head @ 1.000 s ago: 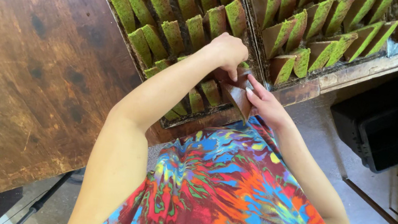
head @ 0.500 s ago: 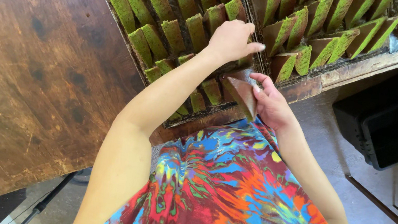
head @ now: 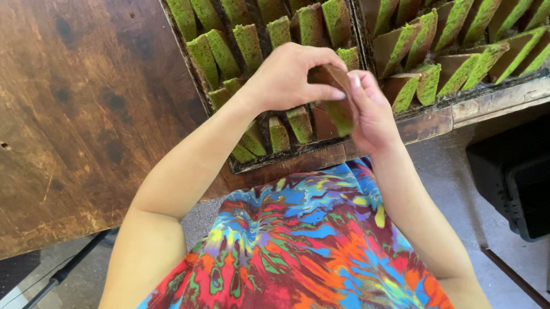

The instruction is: The person picks up triangular pieces of baked green bread from several trays and organizes them onto a different tray.

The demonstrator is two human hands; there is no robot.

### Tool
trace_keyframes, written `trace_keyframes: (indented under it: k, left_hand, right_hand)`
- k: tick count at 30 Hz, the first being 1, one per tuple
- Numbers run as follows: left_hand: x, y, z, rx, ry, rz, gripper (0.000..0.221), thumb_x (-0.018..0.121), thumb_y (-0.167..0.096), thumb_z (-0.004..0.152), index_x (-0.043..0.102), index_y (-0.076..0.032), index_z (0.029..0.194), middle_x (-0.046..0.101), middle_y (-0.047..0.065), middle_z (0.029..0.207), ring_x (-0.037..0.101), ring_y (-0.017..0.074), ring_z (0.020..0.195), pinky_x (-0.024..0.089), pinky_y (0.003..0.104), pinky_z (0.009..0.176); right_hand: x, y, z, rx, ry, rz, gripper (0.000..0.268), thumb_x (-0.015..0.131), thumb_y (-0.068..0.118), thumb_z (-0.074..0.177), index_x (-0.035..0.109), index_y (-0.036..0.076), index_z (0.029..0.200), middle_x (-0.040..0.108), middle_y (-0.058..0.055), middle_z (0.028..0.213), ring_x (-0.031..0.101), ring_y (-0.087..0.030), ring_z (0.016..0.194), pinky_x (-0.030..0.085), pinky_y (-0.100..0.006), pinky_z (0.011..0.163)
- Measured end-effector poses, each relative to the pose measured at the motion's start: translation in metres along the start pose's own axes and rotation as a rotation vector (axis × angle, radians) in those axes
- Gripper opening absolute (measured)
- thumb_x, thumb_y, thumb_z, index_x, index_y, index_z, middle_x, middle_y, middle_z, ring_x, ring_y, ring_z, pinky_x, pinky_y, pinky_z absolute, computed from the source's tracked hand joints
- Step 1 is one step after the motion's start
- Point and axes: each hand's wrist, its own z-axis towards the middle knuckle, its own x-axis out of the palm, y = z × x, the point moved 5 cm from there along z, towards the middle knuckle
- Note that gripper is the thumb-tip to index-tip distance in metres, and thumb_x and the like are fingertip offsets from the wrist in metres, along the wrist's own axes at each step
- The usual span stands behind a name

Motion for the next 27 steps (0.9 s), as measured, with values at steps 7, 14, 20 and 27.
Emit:
trace_keyframes:
  k: [7, 14, 20, 27]
  left_hand:
    - [0.015, 0.045, 0.002, -0.105, -0.182, 0.661, 0.041, 0.087, -0.036, 0.080, 0.069, -0.015, 0.110, 0.071, 0.003, 0.098, 0.064, 0.0277, 0.100, 0.045, 0.045, 0.084]
    - [0.042, 0.086, 0.012, -0.244, -0.057, 0.797, 0.049, 0.086, -0.031, 0.074, 0.061, -0.014, 0.112, 0.070, 0.005, 0.102, 0.064, 0.0280, 0.102, 0.046, 0.047, 0.084]
    - [0.039, 0.089, 0.012, -0.261, -0.020, 0.812, 0.041, 0.084, -0.028, 0.079, 0.061, -0.013, 0.110, 0.072, 0.005, 0.099, 0.065, 0.0291, 0.101, 0.046, 0.048, 0.084]
    - [0.033, 0.071, 0.016, -0.256, -0.043, 0.782, 0.051, 0.084, -0.024, 0.075, 0.061, -0.012, 0.118, 0.070, 0.007, 0.102, 0.062, 0.0303, 0.104, 0.045, 0.048, 0.085]
  right_hand:
    - [-0.016, 0.023, -0.008, -0.442, -0.326, -1.443, 0.040, 0.075, 0.030, 0.098, 0.060, 0.003, 0.124, 0.066, -0.013, 0.110, 0.067, -0.028, 0.099, 0.055, -0.041, 0.086]
    - [-0.033, 0.001, -0.020, -0.286, -0.424, -1.528, 0.051, 0.075, 0.040, 0.094, 0.063, 0.001, 0.123, 0.067, -0.017, 0.110, 0.066, -0.035, 0.100, 0.053, -0.046, 0.084]
    - [-0.042, -0.013, -0.020, -0.285, -0.344, -1.460, 0.047, 0.078, 0.039, 0.094, 0.062, 0.000, 0.117, 0.066, -0.020, 0.108, 0.067, -0.035, 0.098, 0.055, -0.043, 0.086]
    - [-0.041, -0.019, -0.015, -0.299, -0.253, -0.968, 0.048, 0.080, 0.017, 0.095, 0.044, 0.003, 0.124, 0.065, -0.011, 0.106, 0.065, -0.017, 0.099, 0.054, -0.031, 0.087]
